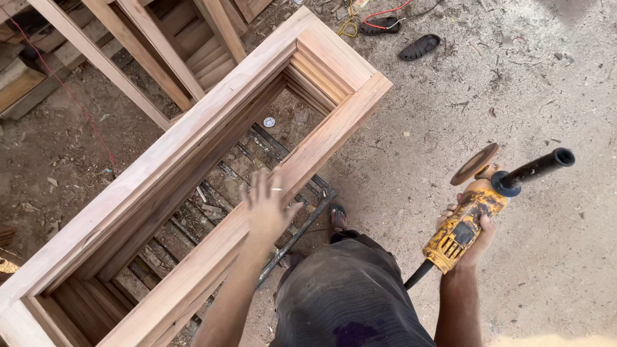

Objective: The person sands a wooden frame using a power sander, moving the tool across the surfaces and edges of the wood while holding the frame steady by hand.

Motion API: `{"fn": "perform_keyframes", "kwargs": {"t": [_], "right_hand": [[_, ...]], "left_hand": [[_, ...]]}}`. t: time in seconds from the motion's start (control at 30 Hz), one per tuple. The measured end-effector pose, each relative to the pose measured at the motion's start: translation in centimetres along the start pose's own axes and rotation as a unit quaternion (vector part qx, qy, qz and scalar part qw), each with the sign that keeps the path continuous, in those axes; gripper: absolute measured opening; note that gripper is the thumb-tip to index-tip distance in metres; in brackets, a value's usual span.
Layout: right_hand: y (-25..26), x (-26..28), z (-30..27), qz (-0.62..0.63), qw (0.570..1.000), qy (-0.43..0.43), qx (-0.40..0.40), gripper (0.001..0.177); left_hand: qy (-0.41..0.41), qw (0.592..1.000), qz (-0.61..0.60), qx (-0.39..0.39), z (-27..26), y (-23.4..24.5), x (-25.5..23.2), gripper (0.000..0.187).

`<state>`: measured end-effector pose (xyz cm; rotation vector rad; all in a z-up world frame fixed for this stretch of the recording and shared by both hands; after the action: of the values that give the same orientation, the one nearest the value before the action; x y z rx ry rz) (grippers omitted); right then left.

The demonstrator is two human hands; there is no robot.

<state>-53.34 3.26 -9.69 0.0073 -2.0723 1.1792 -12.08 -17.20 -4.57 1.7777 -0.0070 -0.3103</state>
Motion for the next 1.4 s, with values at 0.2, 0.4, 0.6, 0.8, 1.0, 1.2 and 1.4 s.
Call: {"fn": "perform_keyframes", "kwargs": {"t": [0.2,0.4,0.6,0.8,1.0,1.2,1.4], "right_hand": [[2.4,0.4,-1.3,0.030,0.999,0.006,-0.024,0.070],[3.1,0.2,-1.7,0.011,0.999,0.024,-0.033,0.077],[2.0,-0.2,-1.8,0.023,1.000,0.016,-0.012,0.079],[1.3,-0.8,-2.1,-0.001,0.999,0.039,-0.035,0.079],[1.3,-1.4,-2.0,0.036,0.998,0.024,-0.052,0.076],[1.1,-1.5,-2.7,0.028,0.998,0.033,-0.047,0.076],[1.0,-1.9,-3.3,0.042,0.996,0.040,-0.061,0.081]], "left_hand": [[0.105,0.992,0.041,0.060,-5.5,-2.6,12.3,0.120],[0.070,0.993,0.063,0.075,-5.5,-0.4,10.9,0.110],[0.028,0.979,0.071,0.189,-6.9,7.7,8.6,0.110],[0.152,0.919,-0.002,0.363,-10.5,16.9,13.1,0.100],[0.232,0.883,-0.195,0.357,-9.9,18.2,20.2,0.082],[0.264,0.855,-0.258,0.365,-6.2,18.8,28.5,0.082],[0.235,0.956,0.152,0.091,2.3,23.6,31.1,0.087]]}}
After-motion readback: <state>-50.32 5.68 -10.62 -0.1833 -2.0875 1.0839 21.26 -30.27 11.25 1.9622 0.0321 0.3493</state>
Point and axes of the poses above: each hand's wrist, its own z-axis towards the middle knuckle, its own y-axis out of the back of the hand, x = y × z, the point moved 9 cm from there along z, towards the middle knuckle, and after that the axes turned 4 degrees about y, right-handed, at the moved point
